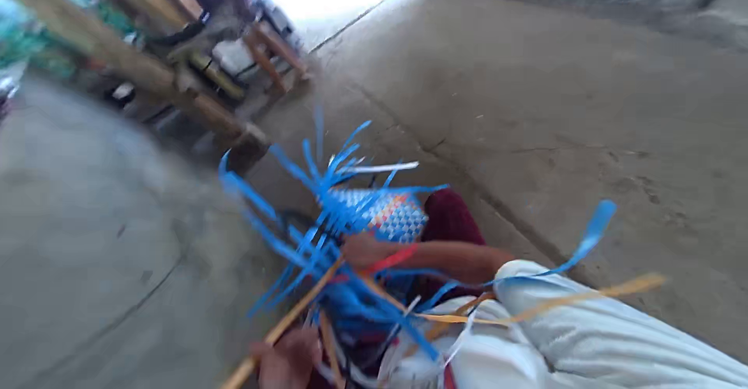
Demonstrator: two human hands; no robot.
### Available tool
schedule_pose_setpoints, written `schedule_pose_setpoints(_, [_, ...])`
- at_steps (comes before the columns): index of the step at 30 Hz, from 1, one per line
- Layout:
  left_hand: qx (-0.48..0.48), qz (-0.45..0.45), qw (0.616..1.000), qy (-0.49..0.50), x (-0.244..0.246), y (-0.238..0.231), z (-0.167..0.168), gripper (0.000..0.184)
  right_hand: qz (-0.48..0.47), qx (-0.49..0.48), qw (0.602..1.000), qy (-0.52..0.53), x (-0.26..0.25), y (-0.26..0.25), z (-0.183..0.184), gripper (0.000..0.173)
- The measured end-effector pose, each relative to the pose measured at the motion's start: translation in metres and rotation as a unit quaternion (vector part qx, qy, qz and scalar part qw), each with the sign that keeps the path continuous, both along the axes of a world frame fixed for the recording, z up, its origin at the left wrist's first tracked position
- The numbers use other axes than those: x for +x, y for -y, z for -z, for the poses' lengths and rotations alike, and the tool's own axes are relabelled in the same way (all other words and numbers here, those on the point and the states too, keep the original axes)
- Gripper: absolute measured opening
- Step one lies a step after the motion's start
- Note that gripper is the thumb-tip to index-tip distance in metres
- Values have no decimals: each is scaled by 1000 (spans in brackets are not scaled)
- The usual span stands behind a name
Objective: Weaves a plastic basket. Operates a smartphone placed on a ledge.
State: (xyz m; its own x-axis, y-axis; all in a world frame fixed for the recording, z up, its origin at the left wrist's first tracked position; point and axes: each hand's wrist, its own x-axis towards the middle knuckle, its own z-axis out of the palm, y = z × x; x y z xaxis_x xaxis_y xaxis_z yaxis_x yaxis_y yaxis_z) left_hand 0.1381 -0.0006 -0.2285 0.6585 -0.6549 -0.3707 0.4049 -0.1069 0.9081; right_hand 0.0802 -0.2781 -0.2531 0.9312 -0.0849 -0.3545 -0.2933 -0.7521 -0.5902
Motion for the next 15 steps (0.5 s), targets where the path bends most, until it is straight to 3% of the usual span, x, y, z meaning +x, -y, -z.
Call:
schedule_pose_setpoints(1, [-83, -69, 994, -26, -4, 8, -6, 89, -7, 5, 1000, -3, 1, 4, -4, 33])
schedule_pose_setpoints(2, [-122, -135, 983, 9, -6, 18, -10, 82, -12, 23, 1000, -5, 2, 7, -5, 34])
schedule_pose_setpoints(3, [-100, -181, 974, 89, -4, 27, -10, 73, -14, 40, 999, -9, 4, 8, -2, 34])
schedule_pose_setpoints(4, [-6, -177, 966, 190, -1, 35, -7, 55, -15, 45, 999, -4, 5, 8, 2, 31])
schedule_pose_setpoints(5, [129, -120, 942, 286, 4, 39, -4, 40, -16, 41, 999, 9, 5, 6, 9, 28])
schedule_pose_setpoints(6, [258, -35, 899, 351, 10, 45, -3, 39, -20, 34, 999, 23, 5, 4, 15, 27])
schedule_pose_setpoints(8, [385, 77, 830, 396, 15, 64, 3, 47, -31, 20, 999, 32, 5, 3, 19, 29])
schedule_pose_setpoints(12, [458, 159, 797, 360, 19, 92, 8, 50, -32, 17, 998, 48, -3, 7, 24, 29])
schedule_pose_setpoints(15, [442, 181, 825, 304, 31, 89, 16, 46, 3, 43, 993, 112, -14, 9, 20, 34])
